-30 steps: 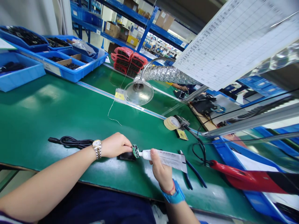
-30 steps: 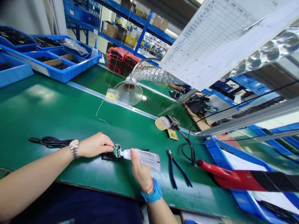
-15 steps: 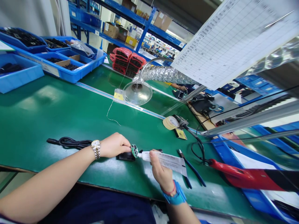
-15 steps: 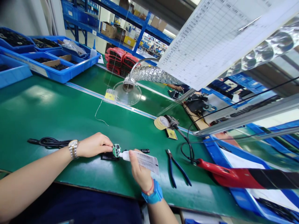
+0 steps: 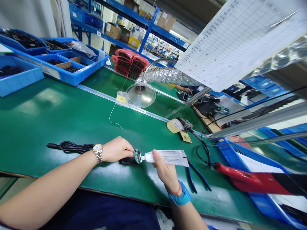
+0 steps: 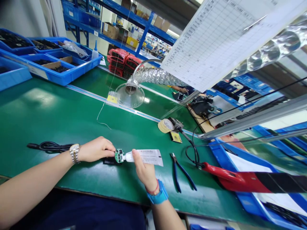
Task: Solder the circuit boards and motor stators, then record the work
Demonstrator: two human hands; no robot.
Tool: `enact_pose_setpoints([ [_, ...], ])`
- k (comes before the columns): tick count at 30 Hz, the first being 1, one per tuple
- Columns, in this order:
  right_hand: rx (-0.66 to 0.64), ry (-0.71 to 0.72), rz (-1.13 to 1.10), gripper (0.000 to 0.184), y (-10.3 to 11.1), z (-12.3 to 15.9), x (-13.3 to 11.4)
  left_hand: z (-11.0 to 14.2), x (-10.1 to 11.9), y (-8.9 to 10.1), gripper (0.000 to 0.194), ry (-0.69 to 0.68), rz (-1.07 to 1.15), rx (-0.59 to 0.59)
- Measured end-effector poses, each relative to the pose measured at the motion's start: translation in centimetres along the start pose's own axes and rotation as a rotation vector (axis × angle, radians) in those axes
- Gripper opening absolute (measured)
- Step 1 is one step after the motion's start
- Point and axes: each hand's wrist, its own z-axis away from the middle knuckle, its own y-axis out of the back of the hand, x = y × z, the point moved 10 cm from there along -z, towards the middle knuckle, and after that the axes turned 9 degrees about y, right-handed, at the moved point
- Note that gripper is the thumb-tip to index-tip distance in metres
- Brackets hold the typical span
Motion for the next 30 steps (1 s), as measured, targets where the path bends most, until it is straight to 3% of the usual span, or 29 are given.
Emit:
enact_pose_setpoints([
  [5, -0.053, 0.011, 0.009, 0.042, -0.5, -0.4, -0.6, 0.0, -0.1, -0.2, 0.028, 0.007, -0.020, -0.010],
  [15, -0.035, 0.077, 0.044, 0.027, 0.4, -0.5, -1.3, 0.0, 0.1, -0.1, 0.030, -0.001, -0.016, -0.017],
  [19, -0.114, -0.030, -0.044, 0.037, 0.2, -0.8, -0.8, 0.1, 0.2, -0.1, 0.031, -0.005, -0.026, -0.027],
  [23, -0.112, -0.146, -0.155, 0.052, -0.1, -1.1, -0.4, 0.1, 0.1, -0.4, 0.031, 0.006, -0.037, -0.043],
  [30, -0.053, -0.044, -0.158, 0.038, -1.0, -1.8, -1.6, 0.1, 0.2, -0.7, 0.030, -0.007, -0.028, -0.049],
])
